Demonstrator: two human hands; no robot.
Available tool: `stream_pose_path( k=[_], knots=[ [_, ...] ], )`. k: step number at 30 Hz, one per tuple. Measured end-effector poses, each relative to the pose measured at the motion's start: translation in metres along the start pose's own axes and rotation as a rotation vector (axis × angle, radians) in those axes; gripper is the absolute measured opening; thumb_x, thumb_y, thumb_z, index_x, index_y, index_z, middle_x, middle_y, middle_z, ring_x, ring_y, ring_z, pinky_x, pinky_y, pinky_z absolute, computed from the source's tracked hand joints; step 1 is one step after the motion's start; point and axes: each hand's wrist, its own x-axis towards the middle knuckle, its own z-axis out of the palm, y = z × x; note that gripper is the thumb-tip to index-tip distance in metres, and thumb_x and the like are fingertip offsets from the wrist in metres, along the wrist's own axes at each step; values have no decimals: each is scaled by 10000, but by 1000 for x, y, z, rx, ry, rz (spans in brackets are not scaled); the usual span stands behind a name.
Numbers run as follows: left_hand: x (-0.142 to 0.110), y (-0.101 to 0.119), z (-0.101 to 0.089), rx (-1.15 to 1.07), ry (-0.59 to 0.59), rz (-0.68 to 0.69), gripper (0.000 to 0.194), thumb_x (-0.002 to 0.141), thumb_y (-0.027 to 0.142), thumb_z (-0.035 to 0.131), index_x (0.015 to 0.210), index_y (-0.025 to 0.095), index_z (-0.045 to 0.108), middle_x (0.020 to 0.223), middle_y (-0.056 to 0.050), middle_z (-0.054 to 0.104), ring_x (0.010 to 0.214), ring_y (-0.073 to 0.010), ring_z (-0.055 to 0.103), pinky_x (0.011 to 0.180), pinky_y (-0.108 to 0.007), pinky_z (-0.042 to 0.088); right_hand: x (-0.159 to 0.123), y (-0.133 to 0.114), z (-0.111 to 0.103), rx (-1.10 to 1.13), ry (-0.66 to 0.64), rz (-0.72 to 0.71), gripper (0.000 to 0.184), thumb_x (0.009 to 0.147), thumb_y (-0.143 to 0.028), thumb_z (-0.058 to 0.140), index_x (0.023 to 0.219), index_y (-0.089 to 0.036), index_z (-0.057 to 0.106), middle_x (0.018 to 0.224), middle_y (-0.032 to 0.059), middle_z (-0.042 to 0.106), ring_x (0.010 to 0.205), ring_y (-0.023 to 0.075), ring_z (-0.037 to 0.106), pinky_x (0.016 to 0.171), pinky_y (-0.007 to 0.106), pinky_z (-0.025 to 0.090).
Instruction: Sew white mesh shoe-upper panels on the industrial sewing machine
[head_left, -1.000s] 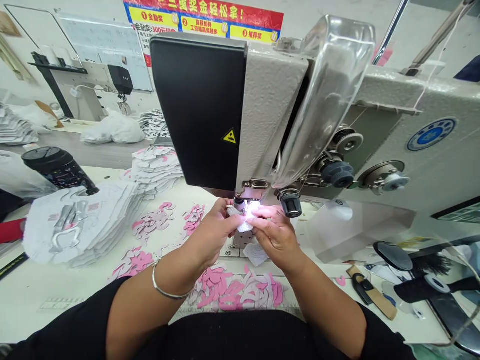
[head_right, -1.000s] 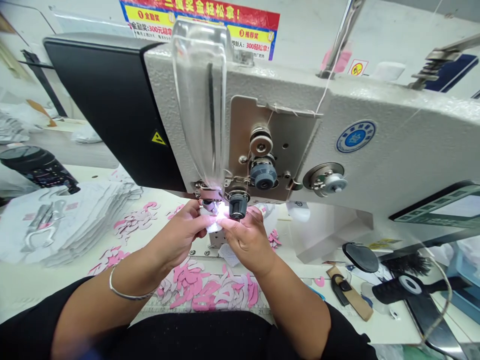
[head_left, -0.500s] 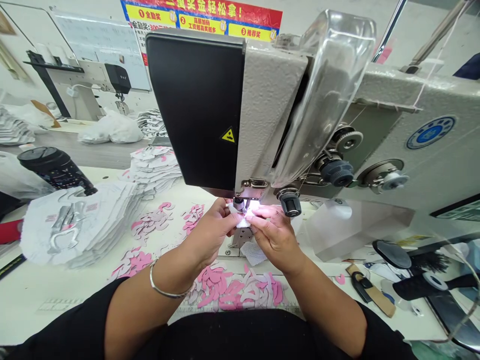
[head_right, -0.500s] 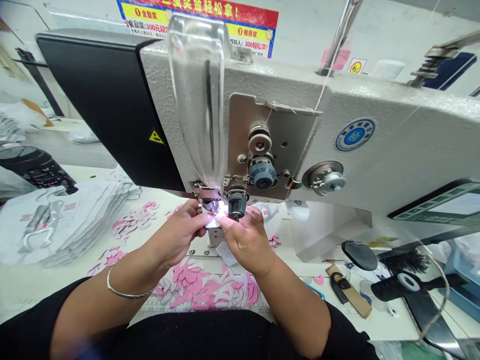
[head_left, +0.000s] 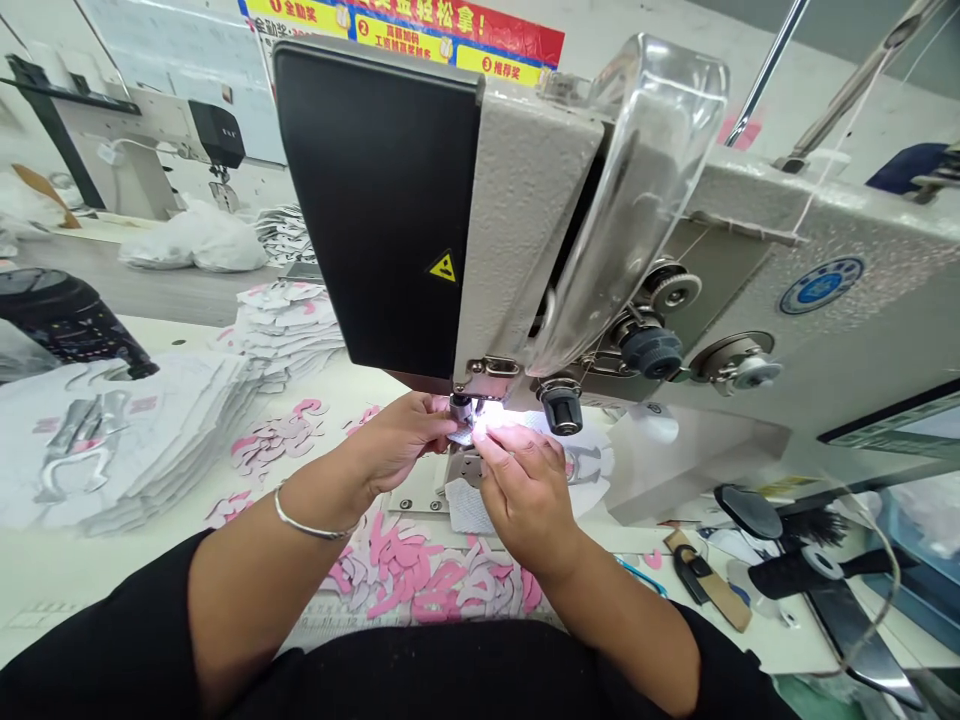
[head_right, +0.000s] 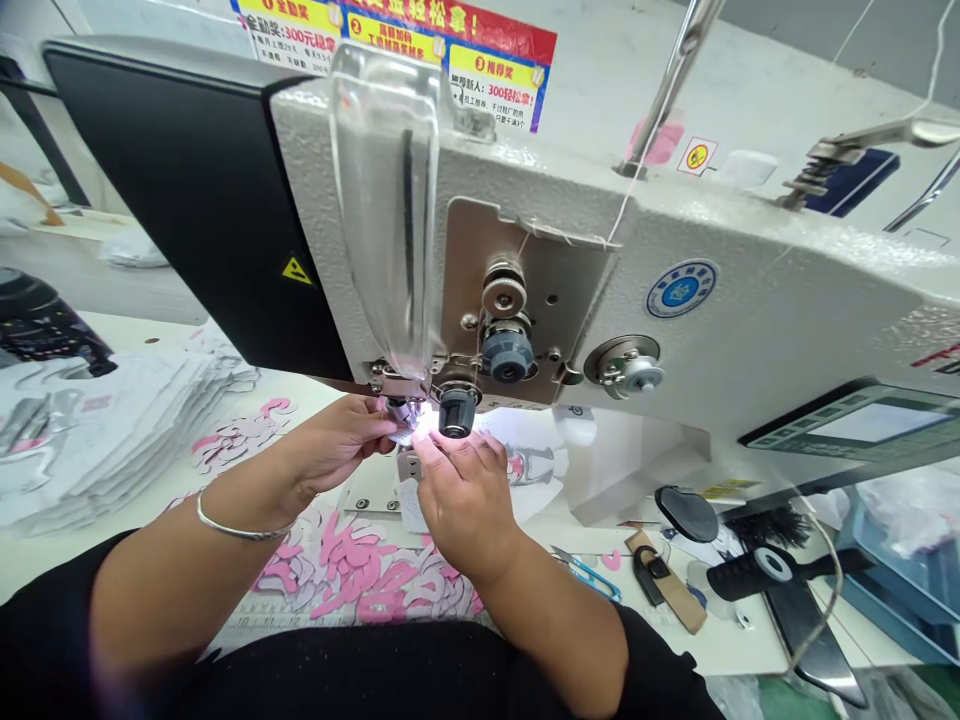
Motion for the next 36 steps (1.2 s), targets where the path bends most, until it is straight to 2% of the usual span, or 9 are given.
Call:
stream_pose_path(
  k=[9, 13, 17, 23, 27, 29, 32, 36],
  knots=[
    [2, -2, 0, -24, -8, 13, 143, 607, 119, 758, 571, 152, 623, 603, 13, 567, 551, -77, 465, 518, -212, 343, 1, 1, 1, -2, 7, 8, 379, 888, -133, 575, 1251, -234, 618, 1172, 61, 695, 1078, 229, 624, 963, 406, 451],
    [4, 1, 2, -19, -29, 9, 154, 608, 191, 825, 659, 143, 688, 638, 9, 576, 562, -71, 443, 519, -213, 329, 0, -2, 2, -30, -1, 21, 380, 891, -151, 585, 1261, -231, 613, 1196, 61, 688, 1085, 230, 620, 971, 408, 447],
    [7, 0, 3, -27, -8, 2, 235, 595, 256, 858, 604, 136, 656, 590, 18, 526, 544, -71, 418, 519, -225, 321, 0, -3, 3, -43, -14, 29, 373, 899, -165, 579, 1263, -235, 611, 1224, 61, 679, 1104, 229, 617, 984, 407, 442],
    [4, -4, 1, -15, 16, 19, 300, 669, 360, 826, 616, 147, 622, 574, 28, 491, 549, -77, 405, 549, -236, 329, 2, -2, 2, -52, -26, 29, 322, 912, -179, 570, 1223, -234, 631, 1227, 60, 682, 1116, 228, 619, 994, 406, 444],
    [-10, -14, -6, 43, 131, 35, 210, 772, 381, 716, 758, 189, 631, 718, 13, 588, 657, -109, 491, 635, -250, 380, 3, -1, 1, -60, -43, 30, 316, 915, -177, 553, 1216, -232, 632, 1230, 60, 683, 1138, 230, 613, 1000, 406, 444],
    [-20, -23, -11, 178, 178, -24, 134, 780, 330, 673, 837, 214, 637, 807, 11, 618, 736, -133, 521, 678, -265, 393, 3, 0, -1, -59, -63, 42, 322, 913, -173, 548, 1220, -229, 627, 1234, 60, 683, 1148, 231, 608, 1005, 409, 440],
    [-34, -37, -17, 414, 97, -154, 180, 734, 275, 681, 898, 213, 637, 831, 5, 618, 766, -157, 530, 679, -280, 393, 4, -1, -3, -44, -92, 68, 311, 919, -181, 542, 1218, -219, 617, 1246, 68, 678, 1160, 233, 604, 1019, 416, 431],
    [-46, -47, -17, 417, -37, -206, 232, 722, 353, 724, 854, 194, 619, 740, 17, 592, 721, -157, 536, 679, -280, 404, 4, -2, -5, -9, -125, 91, 272, 937, -193, 525, 1198, -198, 604, 1257, 82, 673, 1182, 229, 595, 1037, 418, 416]
  ],
)
